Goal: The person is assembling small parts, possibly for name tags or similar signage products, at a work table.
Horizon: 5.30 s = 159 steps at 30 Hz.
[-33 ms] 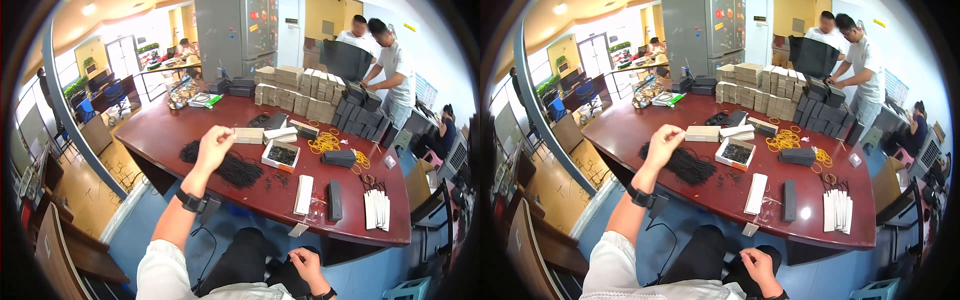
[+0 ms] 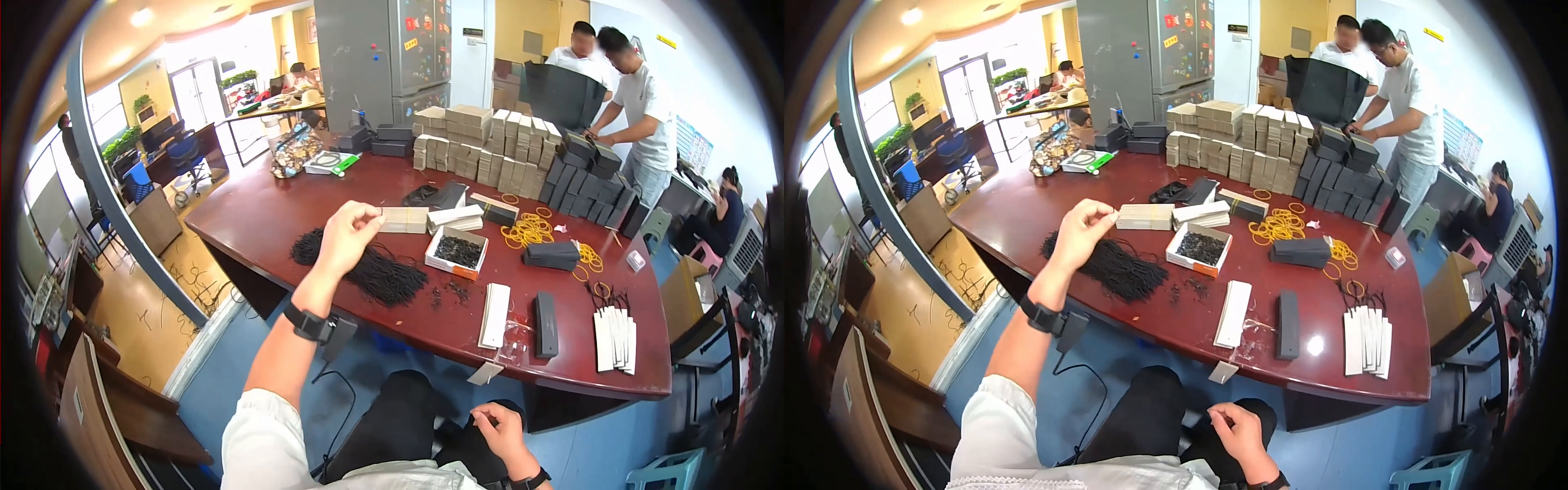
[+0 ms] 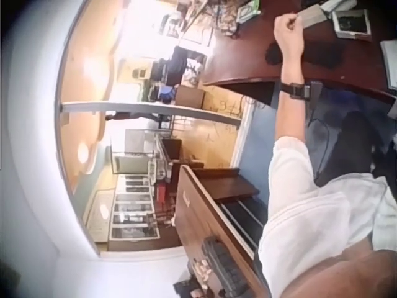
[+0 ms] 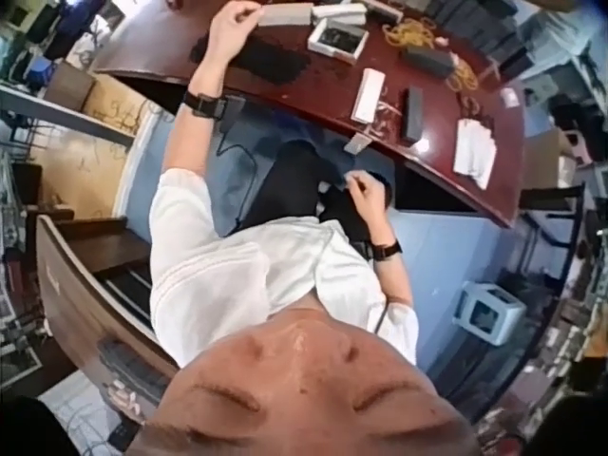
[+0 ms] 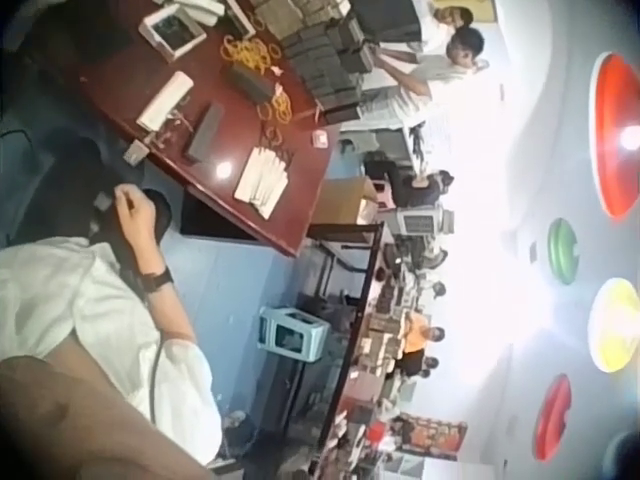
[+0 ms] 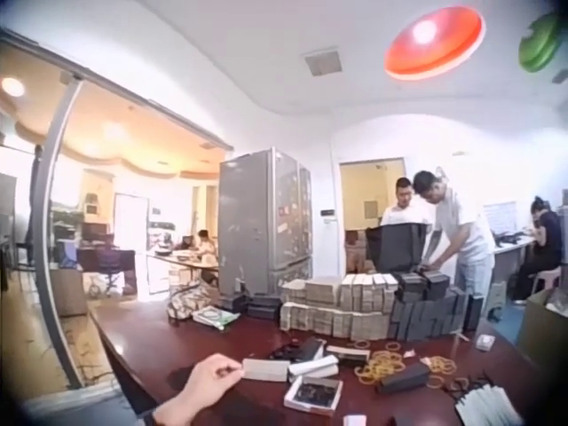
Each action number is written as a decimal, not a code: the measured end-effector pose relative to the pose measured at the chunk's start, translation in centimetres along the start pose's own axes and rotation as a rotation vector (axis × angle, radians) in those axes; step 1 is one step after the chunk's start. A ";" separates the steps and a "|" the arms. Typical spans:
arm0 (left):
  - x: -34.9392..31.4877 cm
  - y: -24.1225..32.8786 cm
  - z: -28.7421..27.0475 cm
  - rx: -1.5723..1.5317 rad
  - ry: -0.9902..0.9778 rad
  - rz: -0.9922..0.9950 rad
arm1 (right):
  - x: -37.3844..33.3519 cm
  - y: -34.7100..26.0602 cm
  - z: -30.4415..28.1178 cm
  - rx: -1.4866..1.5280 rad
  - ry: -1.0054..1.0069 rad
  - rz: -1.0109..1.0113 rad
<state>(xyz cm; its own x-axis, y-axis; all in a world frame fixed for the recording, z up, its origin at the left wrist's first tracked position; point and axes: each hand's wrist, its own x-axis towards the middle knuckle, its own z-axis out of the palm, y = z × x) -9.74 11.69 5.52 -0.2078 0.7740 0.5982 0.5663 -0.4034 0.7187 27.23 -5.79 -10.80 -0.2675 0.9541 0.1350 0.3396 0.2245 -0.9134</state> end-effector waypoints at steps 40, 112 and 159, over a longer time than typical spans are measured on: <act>-6.4 13.0 -2.0 0.292 -0.034 0.871 | 2.7 -7.5 -2.5 0.293 -0.054 -0.346; -25.1 7.4 11.7 -1.012 -0.725 -0.480 | 0.1 -3.9 -2.2 0.836 -0.160 0.168; -9.7 2.6 10.4 0.382 -0.348 0.424 | -0.4 -1.7 -1.8 0.617 -0.031 0.155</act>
<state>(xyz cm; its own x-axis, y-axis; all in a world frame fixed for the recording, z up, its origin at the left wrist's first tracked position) 2.01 8.17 -2.12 0.3284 0.7246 0.6059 0.7980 -0.5560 0.2325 28.37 -6.23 -8.62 -0.2863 0.9579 -0.0193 -0.2025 -0.0802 -0.9760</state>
